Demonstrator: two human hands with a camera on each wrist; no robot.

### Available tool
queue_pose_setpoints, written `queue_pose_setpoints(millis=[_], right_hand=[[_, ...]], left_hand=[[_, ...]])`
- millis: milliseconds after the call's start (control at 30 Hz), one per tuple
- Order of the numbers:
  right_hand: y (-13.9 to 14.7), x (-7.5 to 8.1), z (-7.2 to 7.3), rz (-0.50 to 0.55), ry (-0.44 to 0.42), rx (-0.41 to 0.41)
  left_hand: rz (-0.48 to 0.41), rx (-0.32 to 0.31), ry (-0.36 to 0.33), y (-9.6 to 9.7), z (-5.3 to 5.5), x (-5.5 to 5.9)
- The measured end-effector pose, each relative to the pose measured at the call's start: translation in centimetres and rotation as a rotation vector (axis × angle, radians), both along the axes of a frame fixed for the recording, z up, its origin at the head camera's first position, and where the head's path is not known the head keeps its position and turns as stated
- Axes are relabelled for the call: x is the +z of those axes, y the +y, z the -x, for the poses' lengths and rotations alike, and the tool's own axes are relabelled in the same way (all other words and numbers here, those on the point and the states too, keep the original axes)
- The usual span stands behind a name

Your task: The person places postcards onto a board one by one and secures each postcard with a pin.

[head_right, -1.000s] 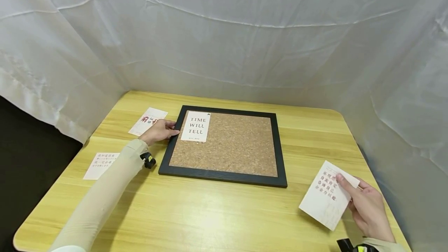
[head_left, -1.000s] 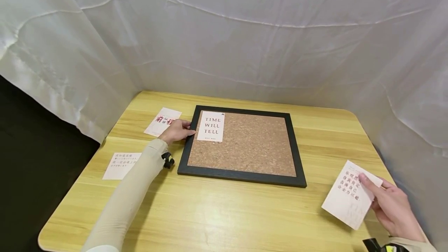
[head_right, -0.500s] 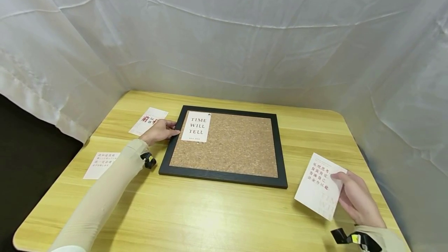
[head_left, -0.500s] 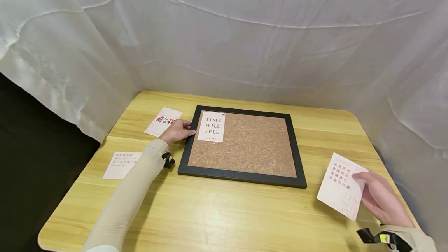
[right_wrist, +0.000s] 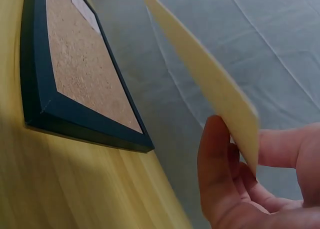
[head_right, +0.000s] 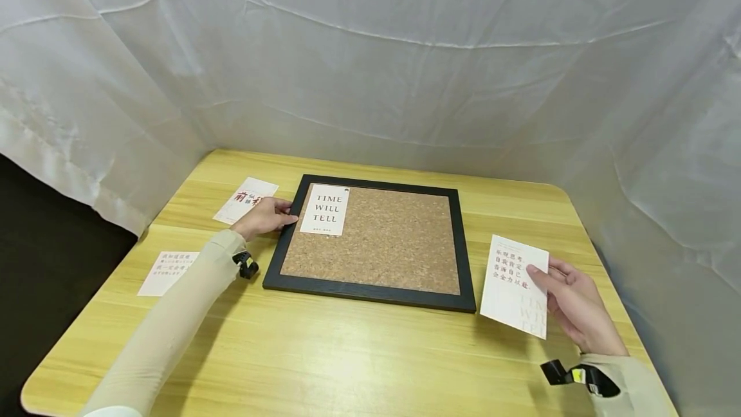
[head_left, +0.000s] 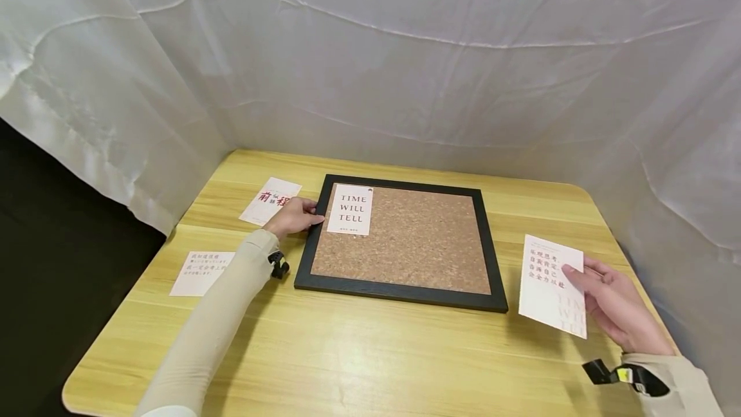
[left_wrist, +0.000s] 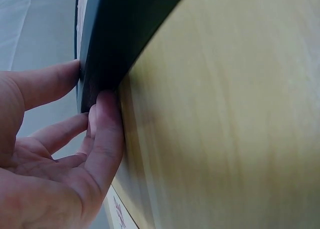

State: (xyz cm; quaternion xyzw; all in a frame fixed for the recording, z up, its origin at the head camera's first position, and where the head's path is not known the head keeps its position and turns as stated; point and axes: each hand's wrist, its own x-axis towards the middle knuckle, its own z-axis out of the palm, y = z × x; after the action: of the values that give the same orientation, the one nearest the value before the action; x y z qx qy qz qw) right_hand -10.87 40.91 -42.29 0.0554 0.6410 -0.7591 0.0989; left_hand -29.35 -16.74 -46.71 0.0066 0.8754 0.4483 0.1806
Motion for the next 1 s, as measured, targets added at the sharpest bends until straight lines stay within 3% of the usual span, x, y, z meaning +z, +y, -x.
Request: queue_pose_setpoints(millis=[333,1000], right_hand=[[-1.3,1.5,1.5,-0.094,-0.073,-0.048],[-4.5,3.6,5.6,-0.067,-0.023,-0.063]], left_hand=[[-0.001,0.009,0.0,0.0,-0.1,0.1],[0.002,0.009,0.009,0.0,0.1,-0.1]])
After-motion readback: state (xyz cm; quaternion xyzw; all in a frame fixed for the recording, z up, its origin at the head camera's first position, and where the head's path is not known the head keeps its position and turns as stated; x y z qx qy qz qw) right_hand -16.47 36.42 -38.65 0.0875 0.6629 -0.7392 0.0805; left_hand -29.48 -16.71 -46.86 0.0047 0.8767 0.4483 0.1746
